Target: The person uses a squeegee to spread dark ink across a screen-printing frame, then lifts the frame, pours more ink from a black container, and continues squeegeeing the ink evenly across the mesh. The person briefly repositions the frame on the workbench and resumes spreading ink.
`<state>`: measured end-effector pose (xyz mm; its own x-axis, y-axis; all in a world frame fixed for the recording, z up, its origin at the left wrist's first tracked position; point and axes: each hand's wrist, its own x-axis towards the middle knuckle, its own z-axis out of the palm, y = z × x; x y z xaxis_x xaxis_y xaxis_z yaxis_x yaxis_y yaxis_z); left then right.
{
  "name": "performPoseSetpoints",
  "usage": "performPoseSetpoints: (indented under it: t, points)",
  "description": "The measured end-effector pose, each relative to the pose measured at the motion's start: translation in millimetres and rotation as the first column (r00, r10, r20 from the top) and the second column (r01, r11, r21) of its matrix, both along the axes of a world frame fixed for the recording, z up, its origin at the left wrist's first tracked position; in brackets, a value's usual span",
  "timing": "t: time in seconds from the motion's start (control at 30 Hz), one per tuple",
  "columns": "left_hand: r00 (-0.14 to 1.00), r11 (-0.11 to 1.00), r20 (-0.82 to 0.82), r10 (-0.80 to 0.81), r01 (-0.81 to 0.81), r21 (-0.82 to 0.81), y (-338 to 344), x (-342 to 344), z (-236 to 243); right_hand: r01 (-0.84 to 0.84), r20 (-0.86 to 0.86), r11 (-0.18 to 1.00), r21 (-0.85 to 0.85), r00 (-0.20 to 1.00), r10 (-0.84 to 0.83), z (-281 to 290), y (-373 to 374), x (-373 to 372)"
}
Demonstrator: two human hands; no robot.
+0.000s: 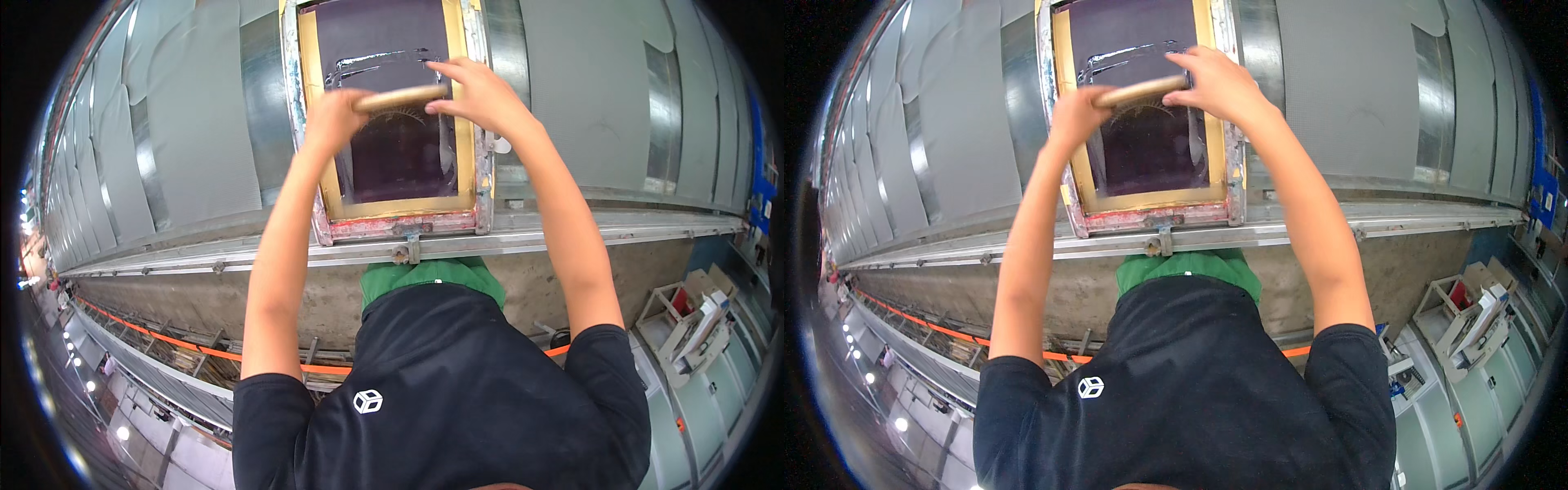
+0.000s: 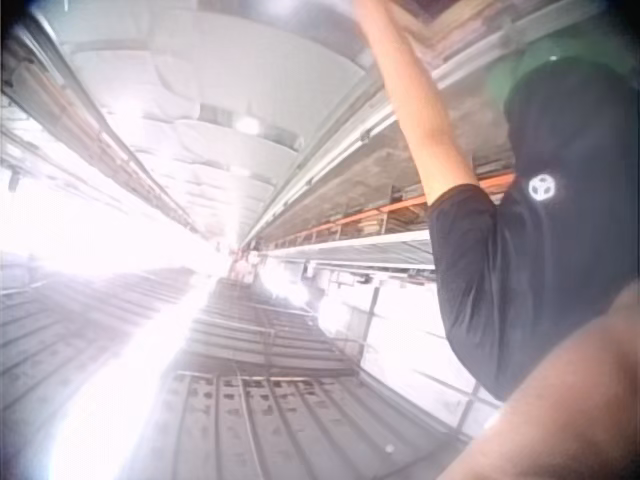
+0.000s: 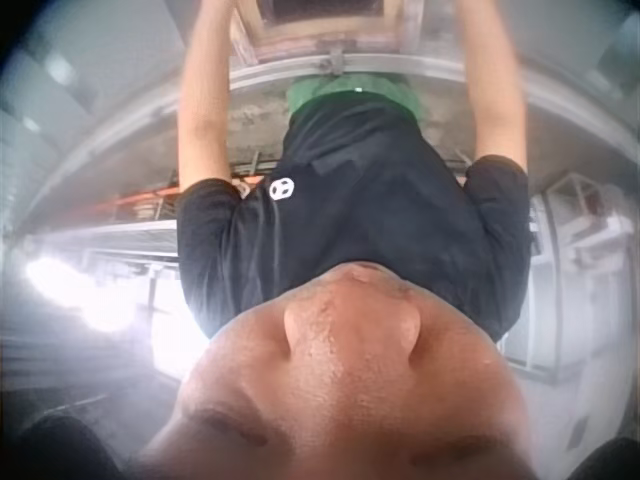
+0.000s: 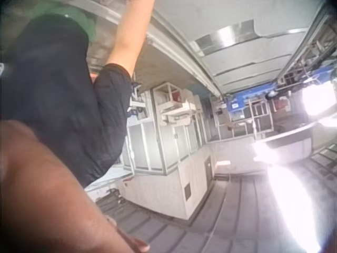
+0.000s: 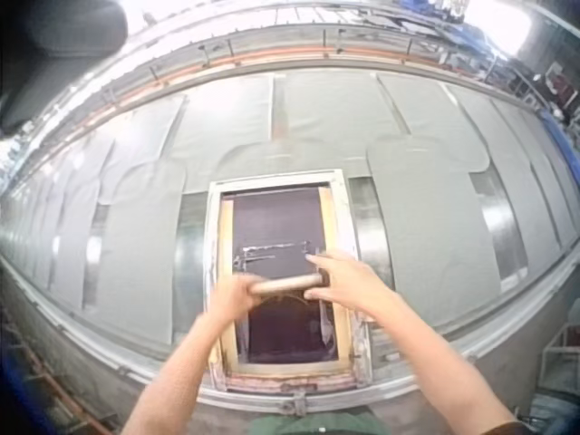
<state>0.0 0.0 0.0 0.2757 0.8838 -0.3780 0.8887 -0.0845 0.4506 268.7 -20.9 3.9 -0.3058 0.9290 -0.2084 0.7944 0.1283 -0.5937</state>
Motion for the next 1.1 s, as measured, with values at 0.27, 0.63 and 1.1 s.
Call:
performPoseSetpoints:
  t: [0.27,0.63,1.1]
  points:
    - [0.994,0.878,0.059,-0.087,0.049,0.477,-57,1,-49,-0.039,0.001,0.947,0.32,0.999,0.041,-56,-50,-24]
    - [0.986,0.903,0.135,-0.1,0.033,0.428,-27,-8,-28,-0.058,0.02,0.94,0.336,0.998,0.055,-35,-22,-23]
    - [0.987,0.896,0.129,-0.099,0.032,0.444,-150,-15,-42,-0.025,-0.074,0.964,0.264,0.996,0.045,-51,-144,-33]
